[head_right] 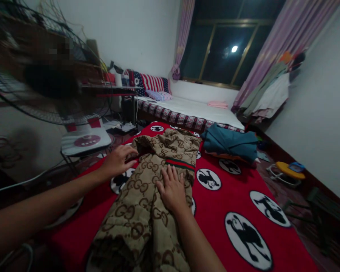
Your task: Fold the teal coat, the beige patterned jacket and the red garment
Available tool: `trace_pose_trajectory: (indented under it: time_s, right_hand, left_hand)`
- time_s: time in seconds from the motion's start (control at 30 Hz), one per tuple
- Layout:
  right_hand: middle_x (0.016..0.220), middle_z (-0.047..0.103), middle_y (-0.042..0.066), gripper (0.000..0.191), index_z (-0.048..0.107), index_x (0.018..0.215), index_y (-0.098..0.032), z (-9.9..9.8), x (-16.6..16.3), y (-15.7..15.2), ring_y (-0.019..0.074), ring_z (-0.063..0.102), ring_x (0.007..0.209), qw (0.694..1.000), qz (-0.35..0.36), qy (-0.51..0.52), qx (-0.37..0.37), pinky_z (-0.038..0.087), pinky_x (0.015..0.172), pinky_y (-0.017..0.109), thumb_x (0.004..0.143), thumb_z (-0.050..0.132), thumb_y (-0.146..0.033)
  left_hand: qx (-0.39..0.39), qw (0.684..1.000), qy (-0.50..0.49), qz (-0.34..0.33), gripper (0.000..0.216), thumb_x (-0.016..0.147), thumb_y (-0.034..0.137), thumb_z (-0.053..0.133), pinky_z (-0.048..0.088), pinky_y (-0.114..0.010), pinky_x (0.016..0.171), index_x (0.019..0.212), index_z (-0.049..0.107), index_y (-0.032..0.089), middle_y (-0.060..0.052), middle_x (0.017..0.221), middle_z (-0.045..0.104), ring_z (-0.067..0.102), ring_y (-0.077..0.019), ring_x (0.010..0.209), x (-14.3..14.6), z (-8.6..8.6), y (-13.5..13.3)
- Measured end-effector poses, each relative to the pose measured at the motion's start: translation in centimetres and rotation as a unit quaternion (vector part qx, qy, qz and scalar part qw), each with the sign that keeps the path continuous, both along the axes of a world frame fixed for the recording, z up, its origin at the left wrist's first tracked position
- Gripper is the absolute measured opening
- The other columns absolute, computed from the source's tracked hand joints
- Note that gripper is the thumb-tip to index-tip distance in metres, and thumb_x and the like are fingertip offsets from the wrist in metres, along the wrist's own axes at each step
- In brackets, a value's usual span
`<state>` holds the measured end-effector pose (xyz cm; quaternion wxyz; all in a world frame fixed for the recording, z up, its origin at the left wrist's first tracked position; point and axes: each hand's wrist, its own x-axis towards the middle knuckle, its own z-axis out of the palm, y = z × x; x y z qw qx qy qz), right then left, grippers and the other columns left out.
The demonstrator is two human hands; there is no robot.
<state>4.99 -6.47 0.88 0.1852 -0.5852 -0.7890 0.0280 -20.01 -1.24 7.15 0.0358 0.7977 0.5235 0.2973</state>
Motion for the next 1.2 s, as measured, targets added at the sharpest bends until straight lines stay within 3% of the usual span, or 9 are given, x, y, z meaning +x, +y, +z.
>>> trace_pose_trajectory:
  time_s: [0.17, 0.37, 0.53, 0.67, 0.73, 0.83, 1.0, 1.07, 1.2]
  right_hand:
    - [0.154, 0.033, 0.005, 0.050, 0.046, 0.140, -0.028, -0.1, 0.6, -0.3, 0.0260, 0.025, 0.143, 0.999, 0.002, 0.040, 0.011, 0.014, 0.115, 0.056, 0.093, 0.044, -0.046]
    - [0.147, 0.044, 0.006, 0.042, 0.055, 0.131, -0.027, -0.2, 0.9, -0.1, 0.0259, 0.032, 0.140, 0.991, 0.015, 0.132, 0.027, 0.015, 0.114, 0.057, 0.091, 0.049, -0.040]
    - [0.131, 0.059, 0.012, 0.035, 0.063, 0.115, -0.020, -0.2, 1.8, 0.0, 0.0229, 0.050, 0.125, 0.930, -0.036, 0.353, 0.098, 0.033, 0.110, 0.045, 0.092, 0.045, -0.039]
    - [0.117, 0.064, 0.011, 0.044, 0.059, 0.114, -0.018, -0.5, 2.8, 0.6, 0.0221, 0.061, 0.110, 0.823, -0.091, 0.553, 0.094, 0.045, 0.098, 0.040, 0.091, 0.042, -0.050]
    - [0.117, 0.064, 0.011, 0.048, 0.057, 0.115, -0.019, -0.7, 3.3, 1.0, 0.0220, 0.064, 0.105, 0.759, -0.086, 0.642, 0.068, 0.049, 0.093, 0.039, 0.089, 0.040, -0.056]
    - [0.115, 0.066, 0.010, 0.056, 0.057, 0.116, -0.022, -0.5, 4.2, 1.0, 0.0243, 0.064, 0.106, 0.701, -0.079, 0.707, 0.040, 0.051, 0.090, 0.042, 0.087, 0.035, -0.064]
    - [0.106, 0.070, 0.012, 0.069, 0.054, 0.117, -0.021, 0.8, 5.4, -0.4, 0.0286, 0.067, 0.101, 0.668, -0.056, 0.740, -0.043, 0.055, 0.082, 0.047, 0.083, 0.029, -0.075]
    - [0.113, 0.068, 0.011, 0.061, 0.050, 0.121, -0.022, 0.9, 5.5, -0.8, 0.0281, 0.066, 0.103, 0.681, -0.057, 0.727, -0.070, 0.054, 0.084, 0.045, 0.079, 0.050, -0.065]
    - [0.119, 0.064, 0.012, 0.076, 0.041, 0.130, -0.020, 0.0, 4.9, -0.8, 0.0281, 0.063, 0.106, 0.761, -0.086, 0.642, -0.036, 0.052, 0.090, 0.044, 0.062, 0.071, -0.036]
  left_hand:
    - [-0.127, 0.953, -0.049, 0.270, 0.061, 0.076, 0.059, 0.059, 0.047, -0.039, 0.087, 0.115, 0.057, 0.012, -0.018, 0.116, 0.063, 0.058, -0.0341, 0.110, -5.5, -1.1, 7.5]
    - [-0.187, 0.933, -0.147, 0.270, 0.029, 0.063, 0.029, 0.080, 0.046, -0.029, 0.063, 0.063, 0.057, 0.013, 0.004, 0.050, 0.054, 0.061, -0.0196, 0.063, -5.6, 0.0, 9.5]
    - [0.016, 0.934, -0.258, 0.248, 0.013, 0.086, 0.021, 0.057, 0.048, -0.025, 0.072, 0.092, 0.061, 0.011, 0.003, 0.076, 0.063, 0.060, -0.0125, 0.077, -1.9, 9.2, 9.0]
    - [0.315, 0.866, -0.386, 0.047, 0.016, 0.085, 0.018, 0.061, 0.047, -0.027, 0.083, 0.099, 0.062, 0.011, 0.002, 0.092, 0.062, 0.060, -0.0115, 0.091, 2.6, 16.9, 3.1]
    - [0.315, 0.860, -0.383, -0.122, 0.015, 0.080, 0.021, 0.067, 0.049, -0.027, 0.075, 0.093, 0.063, 0.015, 0.004, 0.081, 0.059, 0.061, -0.0121, 0.080, 4.5, 18.1, -1.9]
    - [0.034, 0.892, -0.215, -0.395, 0.009, 0.077, 0.027, 0.072, 0.051, -0.025, 0.067, 0.084, 0.068, 0.023, 0.004, 0.076, 0.063, 0.060, -0.0129, 0.069, 6.0, 16.3, -8.5]
    - [-0.397, 0.744, 0.064, -0.533, 0.018, 0.080, 0.035, 0.070, 0.049, -0.022, 0.065, 0.088, 0.073, 0.019, -0.002, 0.077, 0.070, 0.064, -0.0148, 0.071, 6.3, 10.1, -11.1]
    - [-0.417, 0.766, 0.050, -0.486, 0.022, 0.081, 0.038, 0.067, 0.047, -0.021, 0.060, 0.088, 0.072, 0.017, -0.003, 0.076, 0.070, 0.063, -0.0145, 0.068, 6.7, 8.3, -9.7]
    - [-0.235, 0.913, -0.046, -0.329, 0.023, 0.085, 0.034, 0.058, 0.049, -0.024, 0.067, 0.090, 0.071, 0.016, -0.004, 0.085, 0.070, 0.064, -0.0172, 0.079, 9.2, 5.9, -5.6]
